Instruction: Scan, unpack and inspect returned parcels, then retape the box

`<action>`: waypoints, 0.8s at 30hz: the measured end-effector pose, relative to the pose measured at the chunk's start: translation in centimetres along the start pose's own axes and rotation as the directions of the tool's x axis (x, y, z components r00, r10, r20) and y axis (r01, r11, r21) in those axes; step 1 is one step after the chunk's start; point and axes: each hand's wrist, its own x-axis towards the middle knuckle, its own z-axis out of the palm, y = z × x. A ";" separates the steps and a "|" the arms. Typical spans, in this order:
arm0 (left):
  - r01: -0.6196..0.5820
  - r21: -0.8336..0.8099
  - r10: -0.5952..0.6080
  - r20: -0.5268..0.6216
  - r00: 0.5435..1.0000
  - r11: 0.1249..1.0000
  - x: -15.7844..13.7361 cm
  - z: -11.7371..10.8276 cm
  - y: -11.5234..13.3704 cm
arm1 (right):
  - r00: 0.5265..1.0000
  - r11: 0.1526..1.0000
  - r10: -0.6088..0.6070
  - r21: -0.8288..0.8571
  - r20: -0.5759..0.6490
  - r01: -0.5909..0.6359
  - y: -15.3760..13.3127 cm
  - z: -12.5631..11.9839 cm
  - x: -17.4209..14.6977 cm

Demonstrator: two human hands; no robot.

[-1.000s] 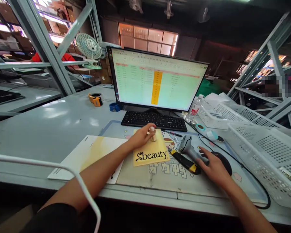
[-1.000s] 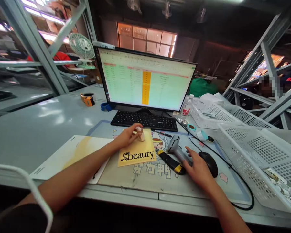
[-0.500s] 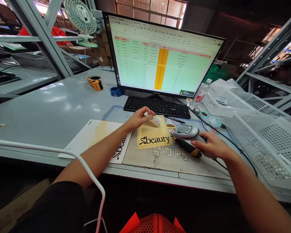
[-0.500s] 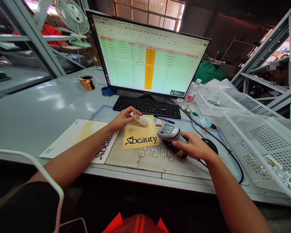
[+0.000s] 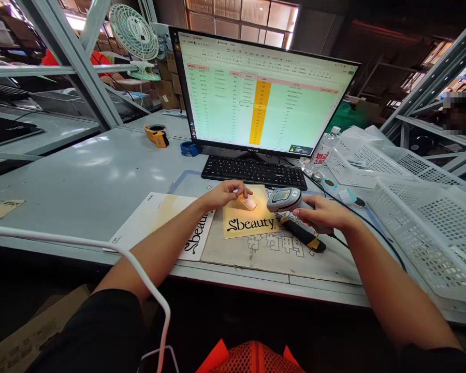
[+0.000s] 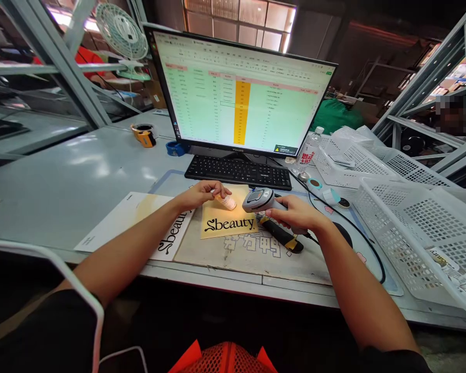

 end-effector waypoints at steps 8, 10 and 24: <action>0.024 0.186 0.020 -0.235 0.972 0.982 -0.7 -2.0 1.5 | 0.987 0.997 -0.003 -0.072 -0.159 -0.008 2.2 0.8 0.2; 0.154 0.419 0.052 -0.441 0.896 0.895 -1.3 -3.7 2.1 | 0.949 0.981 -0.046 -0.192 -0.313 -0.015 4.2 1.6 0.1; 0.684 0.473 0.192 -0.873 0.448 0.556 -3.3 -8.2 2.3 | 0.681 0.848 -0.142 -0.443 -0.719 -0.290 13.8 3.4 -2.4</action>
